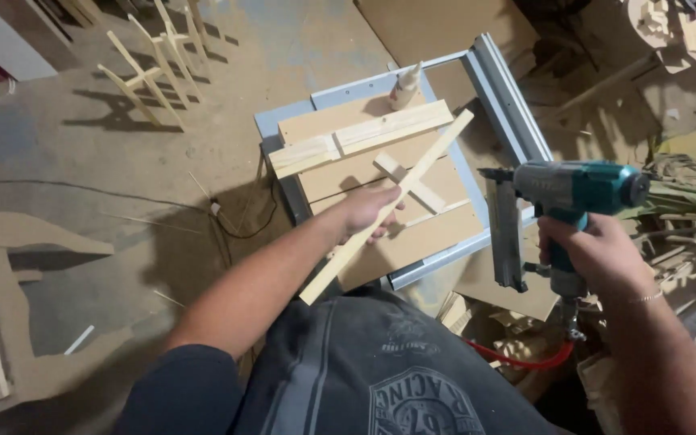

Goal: Applying wood glue to wooden slats and assembling them into a frame using a pneumatic nail gun.

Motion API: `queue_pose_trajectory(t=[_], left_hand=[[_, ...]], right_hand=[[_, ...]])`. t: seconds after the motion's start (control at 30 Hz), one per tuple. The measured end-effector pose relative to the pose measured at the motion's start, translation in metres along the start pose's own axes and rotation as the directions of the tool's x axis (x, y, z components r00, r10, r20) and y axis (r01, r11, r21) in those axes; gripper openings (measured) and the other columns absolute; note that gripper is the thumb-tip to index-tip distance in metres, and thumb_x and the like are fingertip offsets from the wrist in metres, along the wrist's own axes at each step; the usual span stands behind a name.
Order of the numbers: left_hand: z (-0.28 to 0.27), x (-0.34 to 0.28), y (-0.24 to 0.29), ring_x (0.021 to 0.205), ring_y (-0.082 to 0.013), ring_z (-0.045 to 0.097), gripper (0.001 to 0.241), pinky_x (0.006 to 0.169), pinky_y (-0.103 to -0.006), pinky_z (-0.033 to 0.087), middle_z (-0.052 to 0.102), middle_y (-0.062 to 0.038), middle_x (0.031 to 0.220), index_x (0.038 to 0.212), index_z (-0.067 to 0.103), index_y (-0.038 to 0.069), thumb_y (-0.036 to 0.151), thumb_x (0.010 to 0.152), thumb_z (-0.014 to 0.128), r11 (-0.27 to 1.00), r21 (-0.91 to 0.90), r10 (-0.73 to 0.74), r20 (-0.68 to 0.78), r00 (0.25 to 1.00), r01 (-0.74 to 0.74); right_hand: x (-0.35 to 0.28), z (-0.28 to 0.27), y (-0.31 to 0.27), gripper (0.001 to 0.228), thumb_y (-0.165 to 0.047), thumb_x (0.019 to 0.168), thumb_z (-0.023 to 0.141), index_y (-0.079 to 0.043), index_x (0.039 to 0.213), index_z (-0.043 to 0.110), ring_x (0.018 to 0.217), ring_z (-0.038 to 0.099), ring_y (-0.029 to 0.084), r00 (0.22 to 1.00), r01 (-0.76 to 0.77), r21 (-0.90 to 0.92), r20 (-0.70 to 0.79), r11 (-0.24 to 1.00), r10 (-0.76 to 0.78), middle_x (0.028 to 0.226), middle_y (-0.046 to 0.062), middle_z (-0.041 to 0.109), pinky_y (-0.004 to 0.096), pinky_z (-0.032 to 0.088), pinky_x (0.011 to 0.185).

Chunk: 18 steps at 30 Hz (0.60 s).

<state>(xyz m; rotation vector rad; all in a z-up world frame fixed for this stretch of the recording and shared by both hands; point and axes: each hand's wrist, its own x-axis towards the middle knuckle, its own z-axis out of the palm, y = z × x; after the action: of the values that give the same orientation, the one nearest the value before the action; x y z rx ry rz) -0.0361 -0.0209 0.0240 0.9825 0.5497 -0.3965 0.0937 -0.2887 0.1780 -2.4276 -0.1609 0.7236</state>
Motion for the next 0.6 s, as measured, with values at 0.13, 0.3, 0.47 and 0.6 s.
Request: queue_pose_trajectory(t=[0.13, 0.3, 0.47, 0.6], left_hand=[[0.008, 0.002, -0.014, 0.057, -0.0155, 0.046, 0.051, 0.046, -0.0301, 0.039, 0.052, -0.005, 0.082, 0.126, 0.058, 0.007, 0.049, 0.104, 0.038, 0.962, 0.271, 0.029, -0.033, 0.999, -0.019], [0.016, -0.003, -0.014, 0.065, -0.0157, 0.05, 0.047, 0.059, -0.0313, 0.042, 0.053, -0.001, 0.075, 0.091, 0.053, 0.015, 0.057, 0.105, 0.037, 0.875, 0.478, 0.102, -0.017, 0.995, -0.082], [0.009, 0.013, -0.02, 0.072, -0.0143, 0.057, 0.077, 0.058, -0.0279, 0.045, 0.065, -0.002, 0.099, 0.142, 0.059, 0.011, 0.066, 0.095, 0.034, 0.803, 0.595, 0.084, -0.045, 0.995, -0.041], [0.011, -0.031, 0.004, 0.065, -0.014, 0.05, 0.06, 0.053, -0.0284, 0.042, 0.053, -0.001, 0.083, 0.147, 0.056, 0.01, 0.049, 0.104, 0.039, 0.883, 0.469, 0.024, -0.052, 0.998, 0.003]], right_hand=[[-0.007, 0.007, -0.031, 0.026, -0.027, 0.1, 0.062, -0.006, 0.086, 0.066, 0.068, 0.065, 0.026, 0.994, 0.107, -0.239, 0.058, 0.965, -0.096, 0.077, 0.012, 0.071, 0.042, 0.051, 0.066], [-0.005, 0.022, -0.06, 0.016, -0.02, 0.102, 0.065, -0.004, 0.101, 0.064, 0.07, 0.065, 0.028, 0.994, 0.074, -0.331, 0.101, 0.941, -0.042, 0.079, 0.015, 0.067, 0.042, 0.054, 0.066], [-0.009, 0.035, -0.092, 0.017, -0.017, 0.103, 0.064, -0.003, 0.113, 0.062, 0.077, 0.062, 0.029, 0.996, 0.021, -0.414, 0.089, 0.91, 0.017, 0.09, 0.017, 0.064, 0.043, 0.054, 0.067], [-0.006, 0.037, -0.104, 0.024, -0.012, 0.101, 0.063, -0.003, 0.124, 0.06, 0.071, 0.059, 0.027, 0.988, 0.098, -0.395, 0.151, 0.914, -0.041, 0.083, 0.018, 0.063, 0.041, 0.052, 0.062]])
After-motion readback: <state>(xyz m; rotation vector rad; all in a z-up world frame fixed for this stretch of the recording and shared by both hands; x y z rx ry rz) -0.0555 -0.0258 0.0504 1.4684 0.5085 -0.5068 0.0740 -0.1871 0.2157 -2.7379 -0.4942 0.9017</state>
